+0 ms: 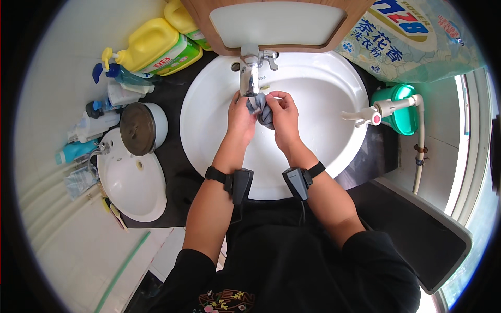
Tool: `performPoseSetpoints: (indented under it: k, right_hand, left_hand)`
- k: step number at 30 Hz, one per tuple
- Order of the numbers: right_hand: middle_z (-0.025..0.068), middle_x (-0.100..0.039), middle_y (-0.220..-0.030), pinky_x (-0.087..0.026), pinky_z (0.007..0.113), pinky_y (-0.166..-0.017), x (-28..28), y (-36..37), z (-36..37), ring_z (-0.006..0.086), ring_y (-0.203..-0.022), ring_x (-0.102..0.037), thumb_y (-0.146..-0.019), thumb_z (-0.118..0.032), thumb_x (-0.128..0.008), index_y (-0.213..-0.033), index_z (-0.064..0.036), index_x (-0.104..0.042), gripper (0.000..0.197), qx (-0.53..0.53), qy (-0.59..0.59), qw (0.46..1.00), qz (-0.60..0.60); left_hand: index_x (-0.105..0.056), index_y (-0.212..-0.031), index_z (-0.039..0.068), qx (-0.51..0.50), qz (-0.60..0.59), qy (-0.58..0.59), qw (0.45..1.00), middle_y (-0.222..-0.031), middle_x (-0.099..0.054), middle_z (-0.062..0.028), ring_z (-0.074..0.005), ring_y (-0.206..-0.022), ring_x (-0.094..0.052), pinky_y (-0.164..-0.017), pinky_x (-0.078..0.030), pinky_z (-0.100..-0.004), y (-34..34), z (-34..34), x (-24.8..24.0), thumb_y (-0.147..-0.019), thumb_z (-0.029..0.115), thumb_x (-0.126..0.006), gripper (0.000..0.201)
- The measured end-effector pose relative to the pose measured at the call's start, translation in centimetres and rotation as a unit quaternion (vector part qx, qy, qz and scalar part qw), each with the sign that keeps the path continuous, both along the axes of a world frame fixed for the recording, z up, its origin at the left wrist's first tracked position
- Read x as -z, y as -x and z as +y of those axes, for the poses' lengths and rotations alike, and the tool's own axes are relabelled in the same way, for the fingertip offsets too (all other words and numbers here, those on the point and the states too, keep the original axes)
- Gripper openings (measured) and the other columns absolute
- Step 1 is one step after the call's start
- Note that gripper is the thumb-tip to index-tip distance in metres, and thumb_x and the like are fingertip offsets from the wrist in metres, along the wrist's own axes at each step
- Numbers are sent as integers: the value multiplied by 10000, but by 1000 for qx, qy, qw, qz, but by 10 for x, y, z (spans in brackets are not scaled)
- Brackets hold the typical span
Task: Cleaning and drying a black circular plastic object and a grey cloth in a bathroom sink.
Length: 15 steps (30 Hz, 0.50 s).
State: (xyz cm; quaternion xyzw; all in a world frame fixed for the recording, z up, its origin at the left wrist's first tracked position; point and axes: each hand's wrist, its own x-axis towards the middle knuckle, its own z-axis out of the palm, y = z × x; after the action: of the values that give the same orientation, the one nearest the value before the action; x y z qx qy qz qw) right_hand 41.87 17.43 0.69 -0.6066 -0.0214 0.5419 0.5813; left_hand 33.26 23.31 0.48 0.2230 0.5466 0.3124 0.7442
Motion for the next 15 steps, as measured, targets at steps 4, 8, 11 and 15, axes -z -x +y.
performPoseSetpoints:
  k: [4, 8, 11, 15]
  right_hand:
    - [147, -569, -1004, -464, 380, -844, 6, 19, 9, 305, -885, -564, -791, -142, -713, -931, -4, -639, 210, -32, -58, 941, -332]
    - [182, -587, -1013, -454, 425, -898, -15, 43, 25, 388, -984, -571, -758, -118, -710, -873, 18, -602, 208, 12, -115, 875, -469]
    - [188, -625, -1037, -439, 453, -949, -6, 22, 28, 412, -1117, -557, -756, -113, -702, -864, 30, -592, 210, -36, -150, 877, -455]
    - [163, -650, -1136, -412, 449, -1025, -19, 19, 13, 361, -1231, -531, -808, -54, -640, -997, 31, -645, 208, 10, -182, 857, -482]
  left_hand:
    - [-520, -1204, 81, -54, -149, 125, 979, -1237, -552, -117, -245, -1175, -533, -1023, -430, -399, -6, -8, -27, -1014, 372, -261, 433]
    - [-473, -1277, 42, -4, -189, 99, 977, -1280, -535, -130, -274, -1211, -519, -1046, -414, -411, 34, 8, 16, -1007, 347, -269, 456]
    - [-463, -1322, 38, 58, -236, 73, 967, -1325, -508, -188, -275, -1201, -528, -1039, -424, -413, 0, 3, -10, -1004, 517, -325, 591]
    - [-468, -1313, 34, 76, -241, 93, 963, -1265, -559, -171, -268, -1188, -539, -1038, -427, -394, -12, -7, -32, -1017, 423, -344, 504]
